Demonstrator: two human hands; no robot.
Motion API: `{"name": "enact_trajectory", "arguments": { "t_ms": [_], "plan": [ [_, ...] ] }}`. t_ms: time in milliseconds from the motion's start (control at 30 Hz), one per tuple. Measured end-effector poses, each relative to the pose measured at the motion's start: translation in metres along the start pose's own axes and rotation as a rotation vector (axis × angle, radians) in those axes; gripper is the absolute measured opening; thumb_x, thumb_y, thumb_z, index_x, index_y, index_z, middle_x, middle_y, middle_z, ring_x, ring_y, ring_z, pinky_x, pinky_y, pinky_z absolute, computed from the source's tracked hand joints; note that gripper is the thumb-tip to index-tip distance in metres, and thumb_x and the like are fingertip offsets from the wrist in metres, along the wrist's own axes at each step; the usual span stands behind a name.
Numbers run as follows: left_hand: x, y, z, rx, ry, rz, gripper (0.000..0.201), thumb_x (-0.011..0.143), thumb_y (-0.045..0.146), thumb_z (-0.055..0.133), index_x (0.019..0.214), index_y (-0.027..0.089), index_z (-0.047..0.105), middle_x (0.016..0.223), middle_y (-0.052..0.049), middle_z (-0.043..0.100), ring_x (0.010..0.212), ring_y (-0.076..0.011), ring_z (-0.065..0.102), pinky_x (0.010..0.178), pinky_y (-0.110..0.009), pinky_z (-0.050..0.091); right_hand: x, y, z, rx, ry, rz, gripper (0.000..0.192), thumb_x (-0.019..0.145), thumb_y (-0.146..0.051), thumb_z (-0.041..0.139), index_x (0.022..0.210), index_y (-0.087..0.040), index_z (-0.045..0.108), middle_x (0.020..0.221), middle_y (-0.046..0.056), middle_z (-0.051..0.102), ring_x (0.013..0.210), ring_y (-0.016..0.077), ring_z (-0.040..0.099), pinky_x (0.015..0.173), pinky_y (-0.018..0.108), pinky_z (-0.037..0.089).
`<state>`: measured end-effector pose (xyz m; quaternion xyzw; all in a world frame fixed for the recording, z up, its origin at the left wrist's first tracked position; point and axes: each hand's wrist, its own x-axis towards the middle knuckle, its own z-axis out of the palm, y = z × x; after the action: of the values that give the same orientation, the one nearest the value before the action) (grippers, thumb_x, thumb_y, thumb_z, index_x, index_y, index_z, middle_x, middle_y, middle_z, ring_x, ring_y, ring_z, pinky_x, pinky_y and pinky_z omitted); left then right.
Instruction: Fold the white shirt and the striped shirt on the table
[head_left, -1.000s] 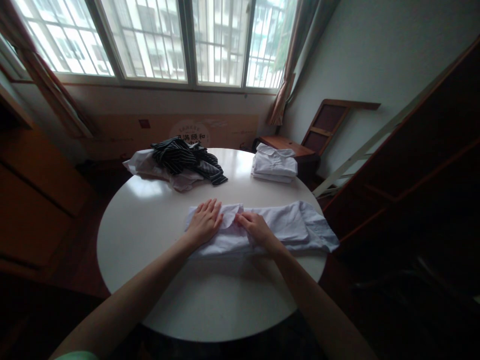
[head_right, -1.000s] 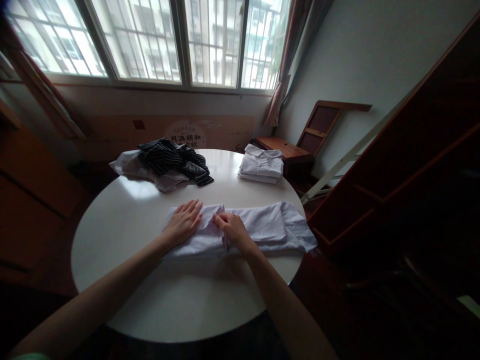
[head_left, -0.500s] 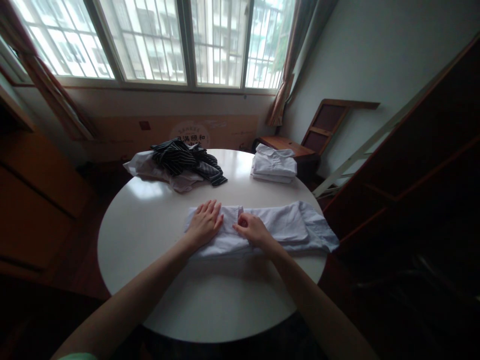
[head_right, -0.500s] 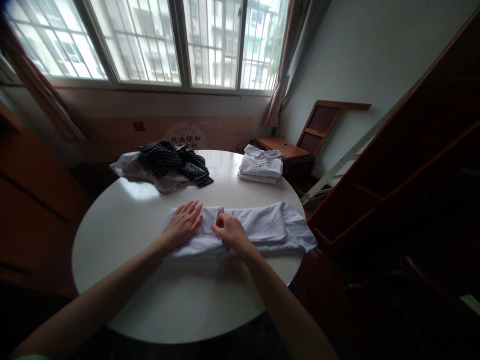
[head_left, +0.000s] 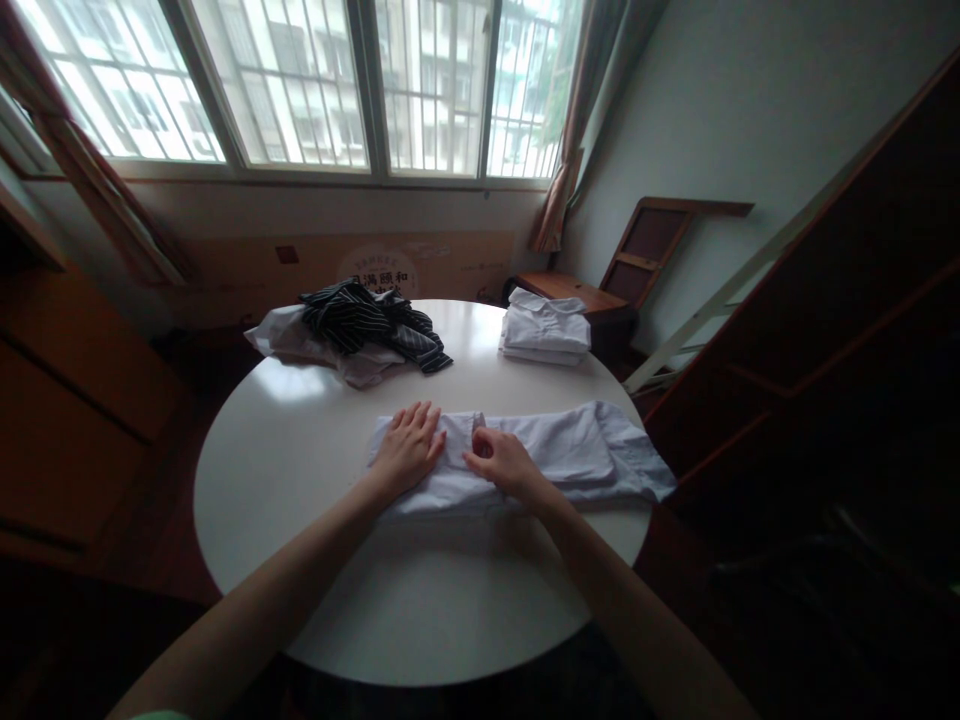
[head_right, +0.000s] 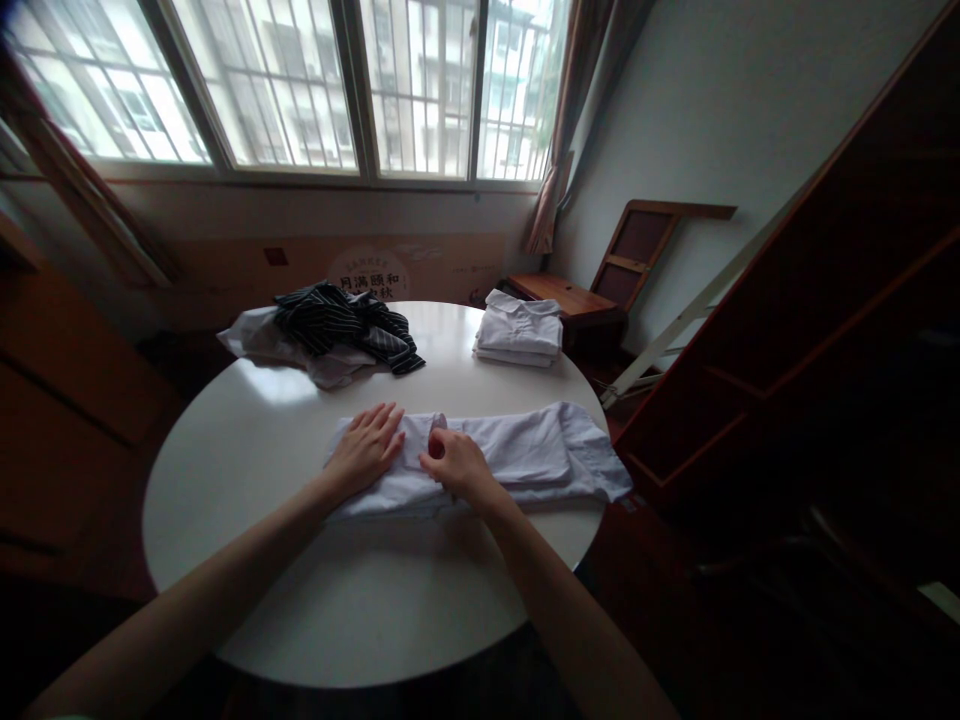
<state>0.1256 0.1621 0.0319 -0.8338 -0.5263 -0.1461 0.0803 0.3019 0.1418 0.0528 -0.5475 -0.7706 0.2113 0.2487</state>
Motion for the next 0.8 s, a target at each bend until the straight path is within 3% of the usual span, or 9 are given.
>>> {"name": "enact_trajectory", "arguments": {
  "t_ms": [367, 800],
  "plan": [
    [0.0001, 0.0006, -0.0017, 0.005, 0.004, -0.002, 0.046, 0.088, 0.038, 0.024, 0.123, 0.014, 0.043, 0.131, -0.010, 0.044, 0.122, -0.0219, 0.036, 0.101, -0.037, 0.027, 0.0033, 0.0058, -0.0021, 0.070, -0.083, 0.030, 0.026, 0.077, -0.030, 0.047, 0.055, -0.015, 0.050, 0.056, -0.002, 0.047, 0.055, 0.0090, 0.041, 0.053, 0.021, 0.026],
    [0.0012, -0.0015, -0.0024, -0.073, 0.071, 0.000, 0.038, 0.085, 0.032, 0.035, 0.119, 0.018, 0.046, 0.127, -0.009, 0.047, 0.117, -0.0208, 0.041, 0.099, -0.036, 0.030, 0.0044, 0.0033, -0.0046, 0.144, -0.050, 0.177, 0.020, 0.070, -0.027, 0.051, 0.055, -0.015, 0.055, 0.054, -0.002, 0.050, 0.054, 0.0092, 0.045, 0.052, 0.021, 0.028]
  ]
}}
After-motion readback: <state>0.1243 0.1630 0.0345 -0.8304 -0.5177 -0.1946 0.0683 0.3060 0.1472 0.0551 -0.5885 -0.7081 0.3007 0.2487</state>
